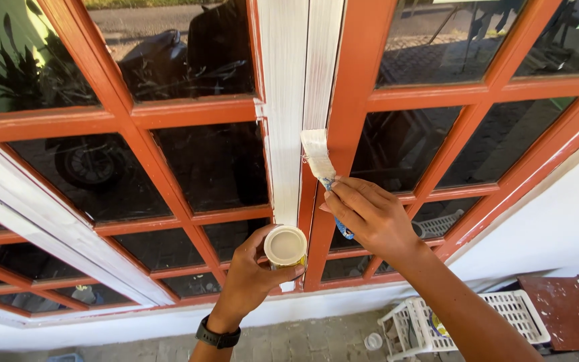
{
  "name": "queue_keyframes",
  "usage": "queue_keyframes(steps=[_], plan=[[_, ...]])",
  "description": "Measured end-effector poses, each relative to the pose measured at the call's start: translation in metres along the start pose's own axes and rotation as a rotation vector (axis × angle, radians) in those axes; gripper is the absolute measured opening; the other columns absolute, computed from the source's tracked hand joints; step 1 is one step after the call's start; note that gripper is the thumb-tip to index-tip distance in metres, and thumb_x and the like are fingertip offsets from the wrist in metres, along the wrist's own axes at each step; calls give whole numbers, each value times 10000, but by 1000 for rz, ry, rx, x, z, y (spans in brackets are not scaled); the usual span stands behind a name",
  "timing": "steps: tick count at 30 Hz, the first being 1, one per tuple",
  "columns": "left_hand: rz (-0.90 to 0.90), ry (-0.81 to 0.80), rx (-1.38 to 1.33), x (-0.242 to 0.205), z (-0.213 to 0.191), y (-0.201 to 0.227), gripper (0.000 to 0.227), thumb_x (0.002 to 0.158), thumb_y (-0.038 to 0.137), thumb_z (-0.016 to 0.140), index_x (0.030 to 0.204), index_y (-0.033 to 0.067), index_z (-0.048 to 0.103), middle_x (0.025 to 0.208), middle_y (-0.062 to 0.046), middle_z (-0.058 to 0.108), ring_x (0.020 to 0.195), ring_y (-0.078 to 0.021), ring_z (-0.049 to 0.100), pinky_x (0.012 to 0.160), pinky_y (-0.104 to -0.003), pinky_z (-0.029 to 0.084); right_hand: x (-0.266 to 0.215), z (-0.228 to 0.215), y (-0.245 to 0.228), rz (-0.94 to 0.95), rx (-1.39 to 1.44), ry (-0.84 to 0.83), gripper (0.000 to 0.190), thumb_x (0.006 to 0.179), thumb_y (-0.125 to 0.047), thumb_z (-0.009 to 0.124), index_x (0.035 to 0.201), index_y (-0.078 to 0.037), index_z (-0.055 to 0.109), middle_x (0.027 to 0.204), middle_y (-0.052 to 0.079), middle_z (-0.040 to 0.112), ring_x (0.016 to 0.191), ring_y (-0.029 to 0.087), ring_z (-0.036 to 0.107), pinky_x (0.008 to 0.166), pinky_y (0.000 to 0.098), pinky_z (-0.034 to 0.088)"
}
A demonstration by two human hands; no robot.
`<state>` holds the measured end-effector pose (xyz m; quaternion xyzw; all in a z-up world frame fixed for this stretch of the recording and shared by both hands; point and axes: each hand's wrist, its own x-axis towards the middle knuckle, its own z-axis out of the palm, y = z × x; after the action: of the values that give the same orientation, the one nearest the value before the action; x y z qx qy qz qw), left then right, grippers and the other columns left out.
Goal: The person is painting a wooden window frame with white paint.
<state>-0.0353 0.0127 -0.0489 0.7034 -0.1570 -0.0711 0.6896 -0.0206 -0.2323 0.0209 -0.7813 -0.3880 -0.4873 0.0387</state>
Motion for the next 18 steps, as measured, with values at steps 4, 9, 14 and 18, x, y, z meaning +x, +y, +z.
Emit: queue_keyframes(steps=[4,9,14,18], plan=[[4,2,8,-5,1,2,705,693,109,897,1327,33,599,1156,-61,739,1088,-159,722,957,-342,618,-14,9,-7,32,31,-22,303,849,-144,839,1058,23,696,1068,128,680,1048,311,706,886,401,617],[19,1,4,-8,2,-2,675,697,111,903,1303,23,618,1149,-59,713,1073,-151,698,890,-335,631,-27,15,-14,46,60,-63,321,847,-151,838,1070,29,694,1085,130,682,1057,313,706,904,393,609],[-6,17,44,-12,2,-1,695,693,130,906,1314,35,607,1157,-56,717,1073,-155,711,888,-328,637,-43,22,-23,31,61,-99,292,851,-116,817,1069,27,685,1089,142,678,1056,317,703,925,409,603],[-11,24,66,-13,1,-7,705,694,144,910,1320,39,604,1165,-61,723,1088,-165,717,892,-332,641,-54,24,-32,0,70,-162,290,815,-60,791,1070,29,685,1093,137,659,1069,311,690,933,411,602]])
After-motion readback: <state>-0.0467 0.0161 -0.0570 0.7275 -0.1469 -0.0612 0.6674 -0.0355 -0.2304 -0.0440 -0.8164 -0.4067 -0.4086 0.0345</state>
